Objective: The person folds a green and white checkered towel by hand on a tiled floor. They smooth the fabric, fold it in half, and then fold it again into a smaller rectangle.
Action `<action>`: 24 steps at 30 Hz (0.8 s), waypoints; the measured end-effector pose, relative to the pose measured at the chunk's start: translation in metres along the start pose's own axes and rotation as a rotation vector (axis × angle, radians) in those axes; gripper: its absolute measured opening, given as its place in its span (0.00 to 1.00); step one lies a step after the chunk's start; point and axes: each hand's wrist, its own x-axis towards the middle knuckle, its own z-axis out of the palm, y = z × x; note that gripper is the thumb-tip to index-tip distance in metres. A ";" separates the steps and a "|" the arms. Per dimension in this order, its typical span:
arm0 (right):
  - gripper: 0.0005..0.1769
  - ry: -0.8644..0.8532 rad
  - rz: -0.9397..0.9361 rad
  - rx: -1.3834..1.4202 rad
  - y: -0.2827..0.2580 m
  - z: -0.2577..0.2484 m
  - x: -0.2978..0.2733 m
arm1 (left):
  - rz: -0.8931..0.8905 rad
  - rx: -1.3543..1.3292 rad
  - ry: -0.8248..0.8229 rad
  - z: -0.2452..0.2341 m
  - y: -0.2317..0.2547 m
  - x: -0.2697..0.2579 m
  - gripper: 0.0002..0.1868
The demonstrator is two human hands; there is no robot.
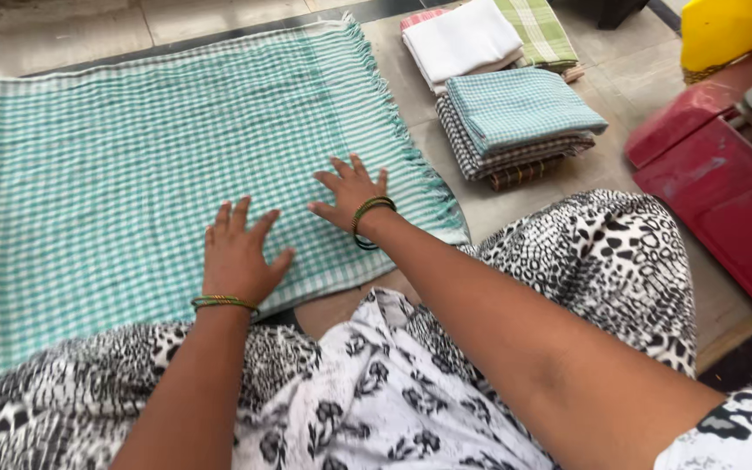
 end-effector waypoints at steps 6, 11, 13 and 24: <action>0.45 -0.065 0.014 -0.115 0.042 0.022 0.007 | -0.357 -0.056 -0.318 0.014 0.006 0.023 0.46; 0.46 0.117 -0.003 -0.076 0.075 0.040 0.028 | -0.423 0.055 -0.462 0.020 0.002 0.028 0.52; 0.47 0.164 0.113 -0.064 0.086 0.040 0.029 | -0.492 0.020 -0.476 0.020 -0.001 0.026 0.52; 0.39 0.139 -0.290 -0.079 0.013 0.027 -0.002 | -0.520 0.092 -0.158 0.023 -0.027 0.016 0.47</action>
